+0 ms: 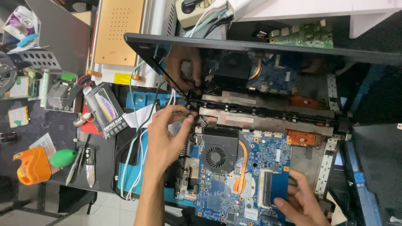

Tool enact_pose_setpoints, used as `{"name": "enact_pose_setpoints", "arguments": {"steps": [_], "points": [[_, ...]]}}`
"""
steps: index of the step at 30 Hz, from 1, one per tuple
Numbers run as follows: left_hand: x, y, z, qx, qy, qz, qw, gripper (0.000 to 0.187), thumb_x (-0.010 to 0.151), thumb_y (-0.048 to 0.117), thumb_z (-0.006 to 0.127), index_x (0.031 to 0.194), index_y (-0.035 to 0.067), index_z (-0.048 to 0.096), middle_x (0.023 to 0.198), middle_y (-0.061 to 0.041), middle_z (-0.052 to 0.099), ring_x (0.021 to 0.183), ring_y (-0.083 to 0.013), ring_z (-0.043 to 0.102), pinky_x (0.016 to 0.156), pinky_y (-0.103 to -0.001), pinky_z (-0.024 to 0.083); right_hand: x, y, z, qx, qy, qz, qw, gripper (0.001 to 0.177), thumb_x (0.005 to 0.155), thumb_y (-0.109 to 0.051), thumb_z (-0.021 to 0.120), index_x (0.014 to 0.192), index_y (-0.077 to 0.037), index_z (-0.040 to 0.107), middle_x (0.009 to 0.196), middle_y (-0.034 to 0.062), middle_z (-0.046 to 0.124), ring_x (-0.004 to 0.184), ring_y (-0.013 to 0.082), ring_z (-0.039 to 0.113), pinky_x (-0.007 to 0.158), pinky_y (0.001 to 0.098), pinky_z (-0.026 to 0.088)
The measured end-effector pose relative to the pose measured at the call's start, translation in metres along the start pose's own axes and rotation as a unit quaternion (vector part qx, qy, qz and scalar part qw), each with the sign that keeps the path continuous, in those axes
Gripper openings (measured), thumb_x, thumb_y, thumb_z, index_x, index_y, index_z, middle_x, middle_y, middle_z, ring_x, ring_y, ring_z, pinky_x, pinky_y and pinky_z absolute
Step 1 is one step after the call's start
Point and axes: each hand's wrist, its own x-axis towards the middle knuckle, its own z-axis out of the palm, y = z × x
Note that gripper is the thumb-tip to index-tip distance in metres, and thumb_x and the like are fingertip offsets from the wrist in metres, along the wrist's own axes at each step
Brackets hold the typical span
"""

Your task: The person removes a motherboard from a disassembled laptop, inspects it, and then places it back into the chassis. They then connect a ribbon cable to the motherboard.

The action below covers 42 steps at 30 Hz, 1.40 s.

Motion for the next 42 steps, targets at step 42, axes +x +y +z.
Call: {"name": "enact_pose_setpoints", "arguments": {"steps": [42], "points": [[-0.009, -0.001, -0.003, -0.038, 0.004, 0.047, 0.998, 0.015, 0.093, 0.014, 0.071, 0.105, 0.006, 0.072, 0.101, -0.005, 0.080, 0.097, -0.0214, 0.074, 0.083, -0.034, 0.050, -0.024, -0.047, 0.052, -0.022, 0.026, 0.003, 0.999, 0.067, 0.089, -0.006, 0.063, 0.150, -0.009, 0.033, 0.097, 0.0322, 0.079, 0.087, 0.0270, 0.078, 0.077, 0.0404, 0.063]]}}
